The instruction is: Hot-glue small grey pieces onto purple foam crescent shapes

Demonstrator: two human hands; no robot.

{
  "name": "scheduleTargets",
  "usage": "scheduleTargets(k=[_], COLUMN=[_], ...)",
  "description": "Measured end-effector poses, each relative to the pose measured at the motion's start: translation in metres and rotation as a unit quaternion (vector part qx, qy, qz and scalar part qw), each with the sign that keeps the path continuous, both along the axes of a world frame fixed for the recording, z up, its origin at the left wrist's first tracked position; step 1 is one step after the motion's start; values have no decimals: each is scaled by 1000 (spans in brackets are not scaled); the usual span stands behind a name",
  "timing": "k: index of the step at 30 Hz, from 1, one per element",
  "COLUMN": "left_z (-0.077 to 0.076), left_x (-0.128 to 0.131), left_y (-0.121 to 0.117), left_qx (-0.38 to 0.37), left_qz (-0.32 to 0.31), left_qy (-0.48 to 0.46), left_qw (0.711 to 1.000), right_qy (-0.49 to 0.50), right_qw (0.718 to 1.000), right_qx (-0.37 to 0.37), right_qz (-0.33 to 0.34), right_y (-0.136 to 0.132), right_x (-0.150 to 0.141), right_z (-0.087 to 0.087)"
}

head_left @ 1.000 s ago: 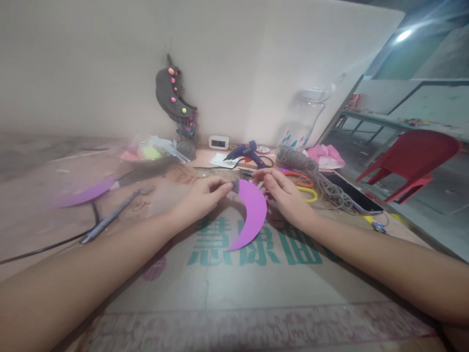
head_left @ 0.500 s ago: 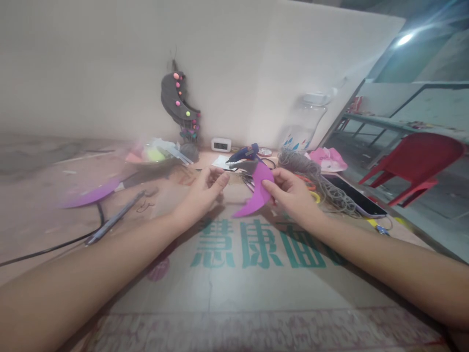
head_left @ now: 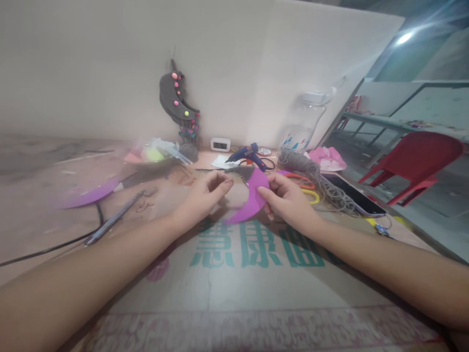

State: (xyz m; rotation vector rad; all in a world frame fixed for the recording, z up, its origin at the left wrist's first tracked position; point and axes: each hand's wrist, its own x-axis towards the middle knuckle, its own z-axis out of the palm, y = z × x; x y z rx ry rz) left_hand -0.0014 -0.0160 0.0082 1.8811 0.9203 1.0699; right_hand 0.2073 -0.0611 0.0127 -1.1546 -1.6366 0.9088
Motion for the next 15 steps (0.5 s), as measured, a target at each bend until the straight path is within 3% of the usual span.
scheduleTargets(k=[4,8,11,15], left_z=[-3,-6,-5,0], left_x=[-2,-3,-3,-2], left_y=[0,3,3,2], left_qx=[5,19,11,-35], left_qz=[-5,-23,-16,-20], left_qy=[47,62,44,15], left_qw=[999,998,999,999], right_qy=[-102,-269,-331,-374], right_qw=[978,905,873,856], right_qx=[169,329,357,356], right_qz=[-61,-28,-11,12], right_y=[7,14,15,16], right_x=[9,17,18,17], right_z=[-2,-6,-8,-11])
